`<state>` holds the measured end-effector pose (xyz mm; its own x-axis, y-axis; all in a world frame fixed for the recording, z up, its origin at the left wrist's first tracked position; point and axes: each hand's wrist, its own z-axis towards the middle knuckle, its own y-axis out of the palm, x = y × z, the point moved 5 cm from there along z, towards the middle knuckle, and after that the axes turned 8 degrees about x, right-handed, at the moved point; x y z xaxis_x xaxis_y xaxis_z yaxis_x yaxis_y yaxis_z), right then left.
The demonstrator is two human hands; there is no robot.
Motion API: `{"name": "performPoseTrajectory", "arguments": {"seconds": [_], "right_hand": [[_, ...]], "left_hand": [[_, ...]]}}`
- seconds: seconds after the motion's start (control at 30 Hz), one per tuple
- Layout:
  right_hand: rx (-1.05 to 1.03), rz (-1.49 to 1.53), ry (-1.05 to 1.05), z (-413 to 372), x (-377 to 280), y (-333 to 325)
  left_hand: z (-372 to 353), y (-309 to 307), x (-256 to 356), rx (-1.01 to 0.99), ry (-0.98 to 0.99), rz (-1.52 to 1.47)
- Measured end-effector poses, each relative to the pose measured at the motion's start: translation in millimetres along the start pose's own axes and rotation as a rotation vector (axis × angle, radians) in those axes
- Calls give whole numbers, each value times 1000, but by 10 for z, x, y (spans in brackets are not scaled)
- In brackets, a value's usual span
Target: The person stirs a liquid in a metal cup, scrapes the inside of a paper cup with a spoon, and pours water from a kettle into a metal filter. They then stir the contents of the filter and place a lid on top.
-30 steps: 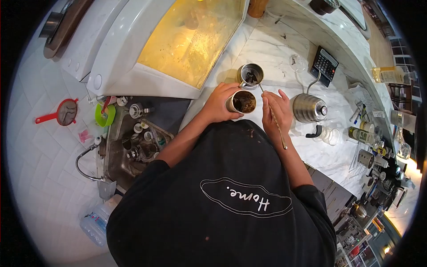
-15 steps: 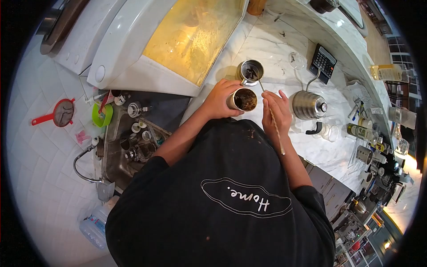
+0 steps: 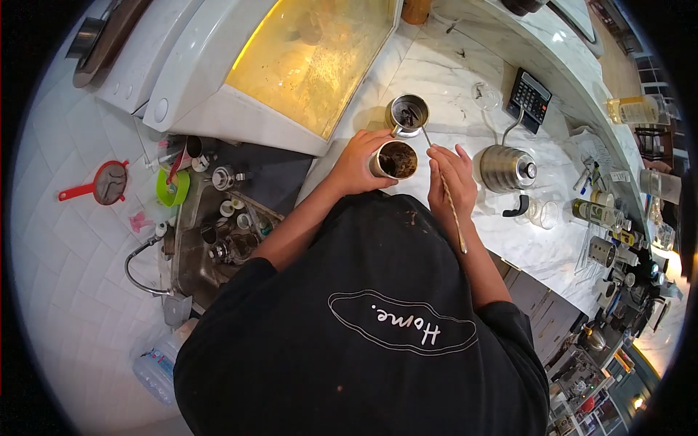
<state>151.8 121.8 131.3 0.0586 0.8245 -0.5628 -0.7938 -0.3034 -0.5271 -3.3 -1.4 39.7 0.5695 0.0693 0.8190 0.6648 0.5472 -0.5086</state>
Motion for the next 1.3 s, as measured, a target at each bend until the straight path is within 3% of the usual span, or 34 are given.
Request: {"name": "performPoseTrajectory", "arguments": {"seconds": [0.1,0.2,0.27,0.33,0.43,0.53,0.87,1.3], "right_hand": [[59,78,35,67,-52,-133],[129,147,227,107,47,-331],[237,348,523,108,82,-495],[304,497,636,92,163,-638],[392,777,677,163,116,-750],[278,787,643,205,44,-738],[-49,480,105,569,-317,-726],[42,485,-5,806,-225,-609]], "left_hand": [[-17,-52,43,28,10,9],[-73,-141,70,92,-15,5],[-139,-200,85,148,-85,-38],[-183,-278,116,205,-195,-122],[-70,-383,313,243,-166,-169],[93,-468,557,281,-68,-211],[313,-631,996,435,175,-174],[480,-572,977,368,68,-257]]}}
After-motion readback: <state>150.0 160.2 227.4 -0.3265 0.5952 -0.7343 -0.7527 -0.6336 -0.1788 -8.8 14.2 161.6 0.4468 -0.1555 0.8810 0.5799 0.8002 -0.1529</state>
